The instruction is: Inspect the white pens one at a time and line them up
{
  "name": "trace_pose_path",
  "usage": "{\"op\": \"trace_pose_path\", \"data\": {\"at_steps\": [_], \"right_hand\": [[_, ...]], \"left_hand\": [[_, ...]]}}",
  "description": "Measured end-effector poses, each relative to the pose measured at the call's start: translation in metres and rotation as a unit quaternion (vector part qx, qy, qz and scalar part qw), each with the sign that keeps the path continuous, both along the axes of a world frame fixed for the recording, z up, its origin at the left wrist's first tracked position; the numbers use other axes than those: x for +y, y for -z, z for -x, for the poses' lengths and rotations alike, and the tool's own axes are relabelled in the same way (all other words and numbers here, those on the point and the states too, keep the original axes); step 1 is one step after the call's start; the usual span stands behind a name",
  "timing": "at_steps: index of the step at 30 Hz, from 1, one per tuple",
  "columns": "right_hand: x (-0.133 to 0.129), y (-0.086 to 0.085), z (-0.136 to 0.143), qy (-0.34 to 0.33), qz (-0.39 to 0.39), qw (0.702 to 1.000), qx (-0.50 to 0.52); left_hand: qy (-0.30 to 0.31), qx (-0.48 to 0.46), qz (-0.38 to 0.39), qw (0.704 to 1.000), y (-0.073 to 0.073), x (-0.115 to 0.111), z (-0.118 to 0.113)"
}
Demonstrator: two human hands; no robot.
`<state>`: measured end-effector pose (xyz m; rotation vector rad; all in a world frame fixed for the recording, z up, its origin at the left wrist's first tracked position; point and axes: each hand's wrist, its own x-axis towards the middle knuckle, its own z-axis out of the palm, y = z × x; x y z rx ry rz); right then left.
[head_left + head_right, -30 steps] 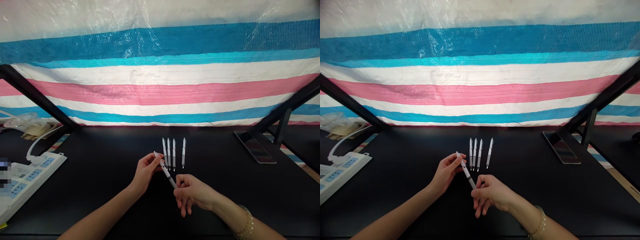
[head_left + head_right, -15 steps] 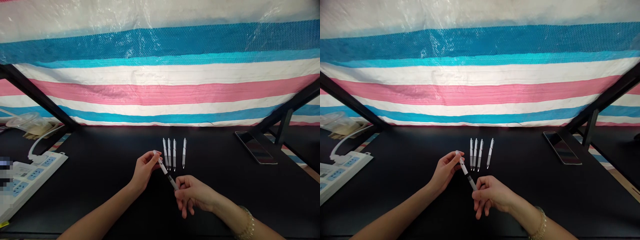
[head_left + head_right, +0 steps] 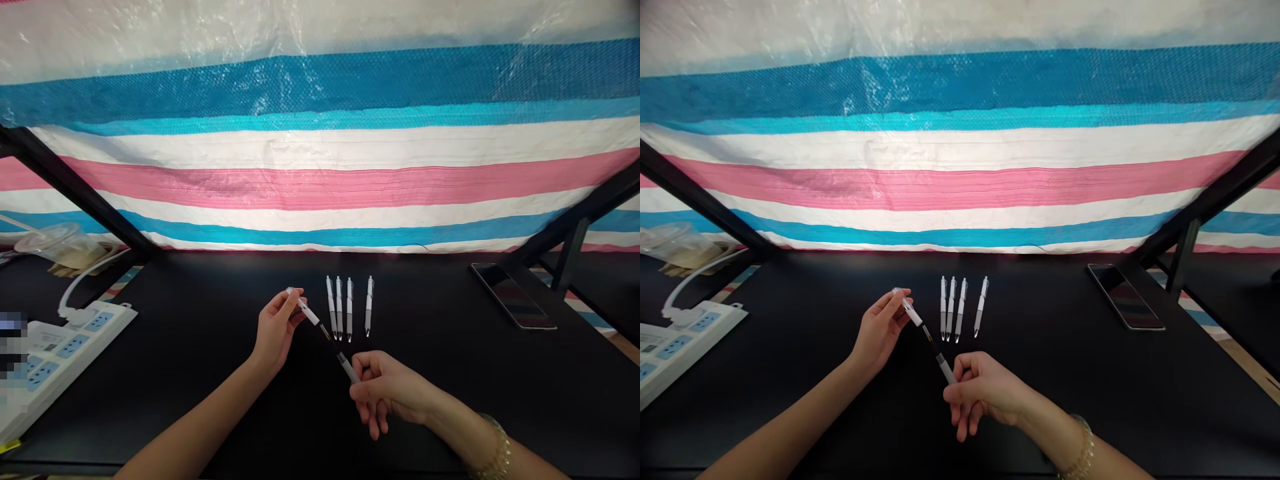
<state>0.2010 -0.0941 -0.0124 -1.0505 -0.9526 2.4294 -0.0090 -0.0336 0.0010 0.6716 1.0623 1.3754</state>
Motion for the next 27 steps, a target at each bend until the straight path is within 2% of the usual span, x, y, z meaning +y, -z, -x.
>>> {"op": "trace_pose_path", "data": {"at_steps": [5,11,17,23,27], "right_hand": [[0.000,0.000,0.001,0.005,-0.006,1.000,-0.003],[0.001,0.001,0.002,0.038,-0.015,0.999,-0.012],[0.002,0.002,0.002,0.049,-0.029,0.998,-0.009],[0.001,0.004,0.003,0.032,-0.016,0.999,0.010],[-0.001,0.000,0.003,0.025,-0.012,0.999,0.044]], "left_hand": [[0.035,0.001,0.001,0.999,0.000,-0.008,-0.008],[0.117,0.040,0.007,0.992,-0.002,-0.023,-0.021],[0.134,0.063,0.010,0.989,-0.002,-0.025,-0.019],[0.163,0.037,0.018,0.986,-0.003,-0.025,-0.020],[0.144,0.014,0.027,0.989,-0.005,-0.024,-0.019]]}}
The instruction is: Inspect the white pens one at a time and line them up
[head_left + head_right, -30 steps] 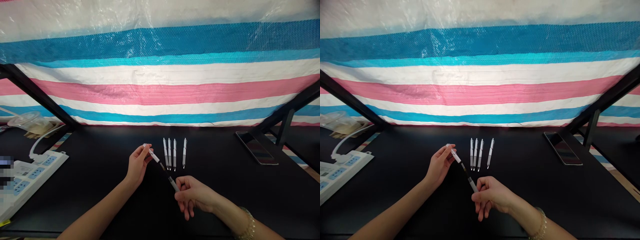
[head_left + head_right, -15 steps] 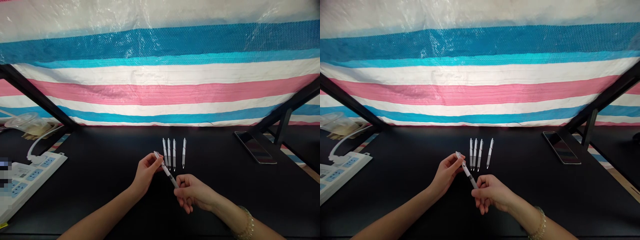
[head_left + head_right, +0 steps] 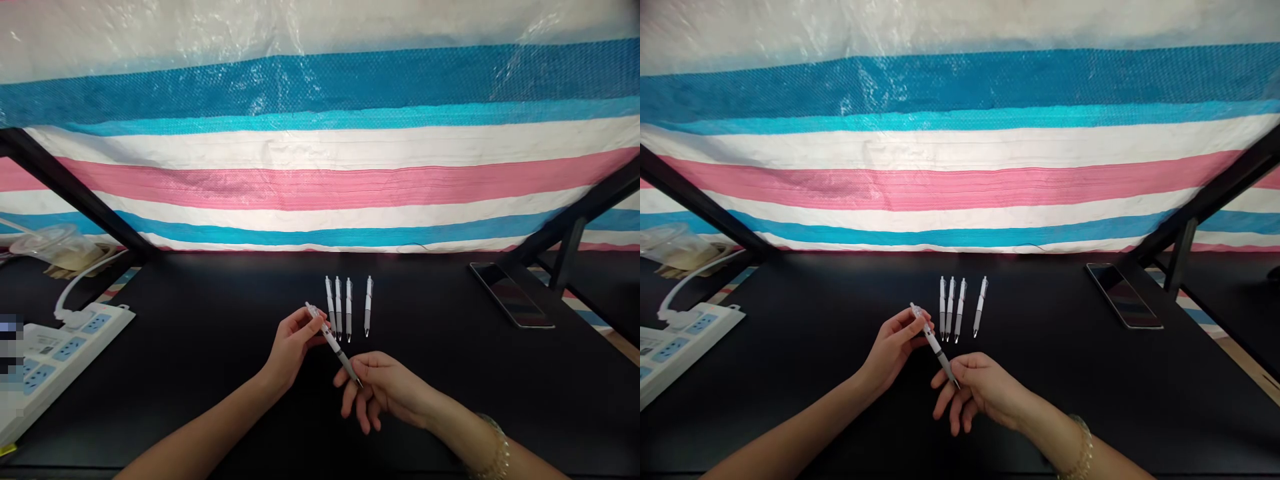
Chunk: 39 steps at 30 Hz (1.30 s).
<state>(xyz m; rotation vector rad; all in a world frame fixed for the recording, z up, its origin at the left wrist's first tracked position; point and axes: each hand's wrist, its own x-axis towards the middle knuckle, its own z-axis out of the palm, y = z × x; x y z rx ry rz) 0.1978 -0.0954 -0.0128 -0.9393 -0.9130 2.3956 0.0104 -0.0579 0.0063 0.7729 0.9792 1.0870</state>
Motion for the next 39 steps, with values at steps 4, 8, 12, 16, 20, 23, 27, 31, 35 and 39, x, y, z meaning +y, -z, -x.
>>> {"op": "trace_pose_path", "data": {"at_steps": [4,8,12,16,20,23,27,31,35,39], "right_hand": [[0.0004,-0.0035,-0.0006,-0.011,0.004,0.999,-0.042],[0.0016,-0.0017,-0.0007,-0.007,0.001,0.998,-0.056],[0.0010,-0.0028,0.0005,0.002,0.014,1.000,-0.024],[0.0002,-0.0031,0.0015,0.029,-0.019,0.998,-0.060],[0.0008,-0.0021,0.0008,0.024,-0.012,0.999,-0.040],[0.0010,-0.0027,0.0005,0.021,-0.008,0.999,-0.031],[-0.0001,0.0005,0.0010,0.034,-0.041,0.996,-0.070],[-0.0008,0.0029,0.0013,0.029,-0.020,0.999,-0.021],[0.0003,-0.0017,0.0022,0.057,-0.042,0.996,-0.061],[0.0008,-0.0047,0.0030,0.038,-0.081,0.988,-0.122]], "left_hand": [[-0.027,-0.002,0.005,1.000,-0.0013,-0.0009,-0.0008],[-0.020,0.000,0.005,1.000,-0.0023,-0.0010,-0.0013],[-0.033,0.001,0.000,0.999,-0.0015,0.0005,-0.0001],[-0.029,0.000,-0.006,1.000,0.0009,0.0006,0.0007],[-0.031,0.001,-0.009,0.999,0.0018,0.0009,0.0003],[-0.038,0.002,-0.002,0.999,0.0008,0.0010,-0.0006],[-0.030,0.008,0.006,0.999,-0.0007,-0.0005,-0.0017],[-0.035,0.011,0.001,0.999,-0.0004,-0.0016,-0.0016],[-0.037,0.008,0.002,0.999,0.0005,-0.0023,-0.0021],[-0.021,0.009,-0.007,1.000,0.0013,-0.0033,-0.0027]]}}
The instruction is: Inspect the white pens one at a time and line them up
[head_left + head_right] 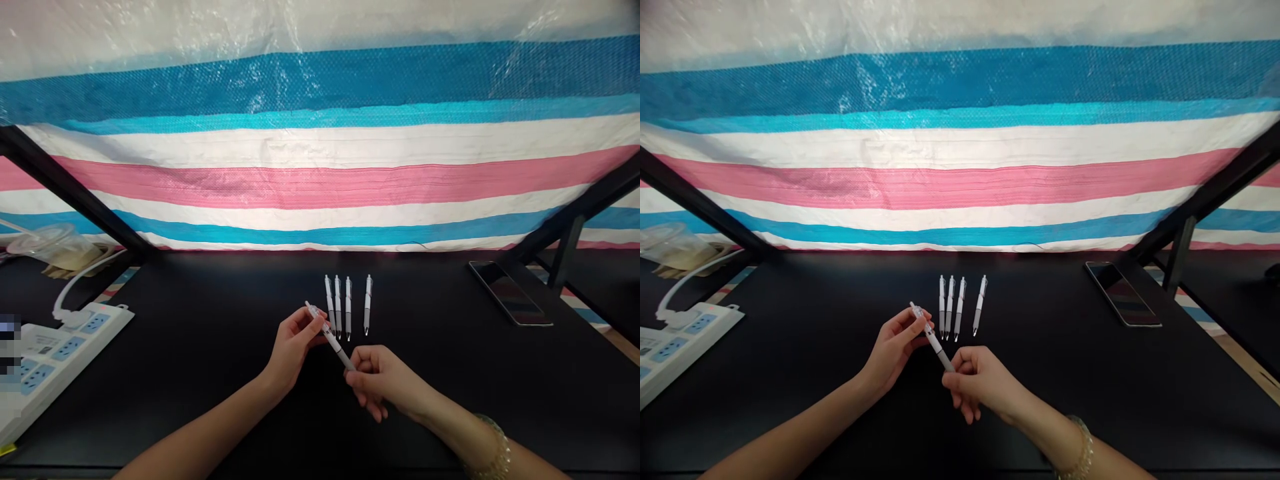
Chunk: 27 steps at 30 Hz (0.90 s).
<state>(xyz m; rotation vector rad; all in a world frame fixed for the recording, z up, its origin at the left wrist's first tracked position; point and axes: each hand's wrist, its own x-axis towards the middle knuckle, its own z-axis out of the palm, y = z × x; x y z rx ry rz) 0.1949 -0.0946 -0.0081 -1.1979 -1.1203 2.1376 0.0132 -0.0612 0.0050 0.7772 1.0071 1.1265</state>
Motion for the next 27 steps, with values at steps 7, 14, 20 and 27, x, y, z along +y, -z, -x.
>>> {"op": "trace_pose_path", "data": {"at_steps": [7,14,20,27], "right_hand": [[-0.0003,0.0044,-0.0031,-0.031,0.015,0.998,0.059],[0.0012,-0.0001,-0.0047,-0.032,0.012,0.994,0.100],[0.0015,-0.0015,-0.0042,-0.037,0.016,0.994,0.106],[0.0003,0.0019,-0.0055,-0.042,0.014,0.992,0.115]], "left_hand": [[0.048,-0.026,-0.028,0.998,0.0013,0.0003,0.0013],[0.030,0.058,-0.067,0.996,-0.0030,0.0024,0.0033],[0.045,0.101,-0.099,0.989,-0.0032,0.0057,0.0053],[0.045,0.113,-0.093,0.988,-0.0032,0.0072,0.0042]]}}
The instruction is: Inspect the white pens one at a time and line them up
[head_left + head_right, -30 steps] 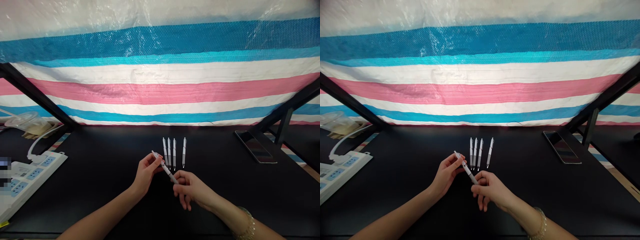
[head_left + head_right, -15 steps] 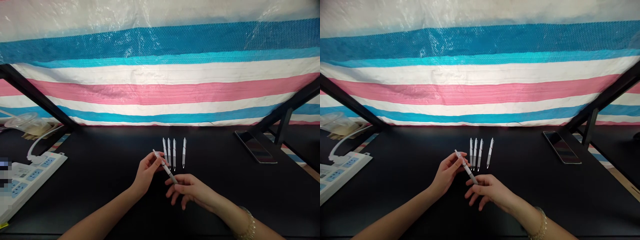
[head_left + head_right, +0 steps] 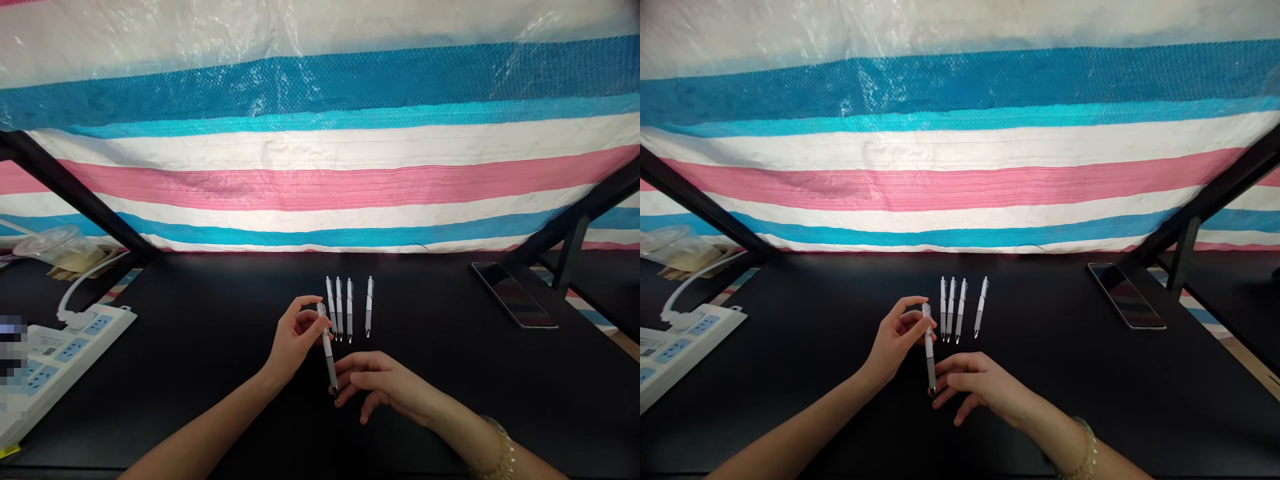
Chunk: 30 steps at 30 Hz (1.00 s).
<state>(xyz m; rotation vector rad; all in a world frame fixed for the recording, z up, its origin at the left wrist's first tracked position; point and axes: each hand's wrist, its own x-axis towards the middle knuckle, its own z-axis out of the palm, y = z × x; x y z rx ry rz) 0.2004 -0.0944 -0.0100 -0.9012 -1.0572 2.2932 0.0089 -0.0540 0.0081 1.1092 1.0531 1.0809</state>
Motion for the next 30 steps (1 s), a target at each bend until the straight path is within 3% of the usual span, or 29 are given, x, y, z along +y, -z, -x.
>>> {"op": "trace_pose_path", "data": {"at_steps": [20,30], "right_hand": [[0.001,-0.001,0.000,0.021,0.020,1.000,-0.012],[-0.001,0.001,-0.002,0.022,0.002,1.000,-0.014]], "left_hand": [[-0.055,-0.005,0.009,0.998,0.007,0.006,0.002],[-0.072,0.028,-0.024,0.997,-0.010,0.026,-0.001]]}}
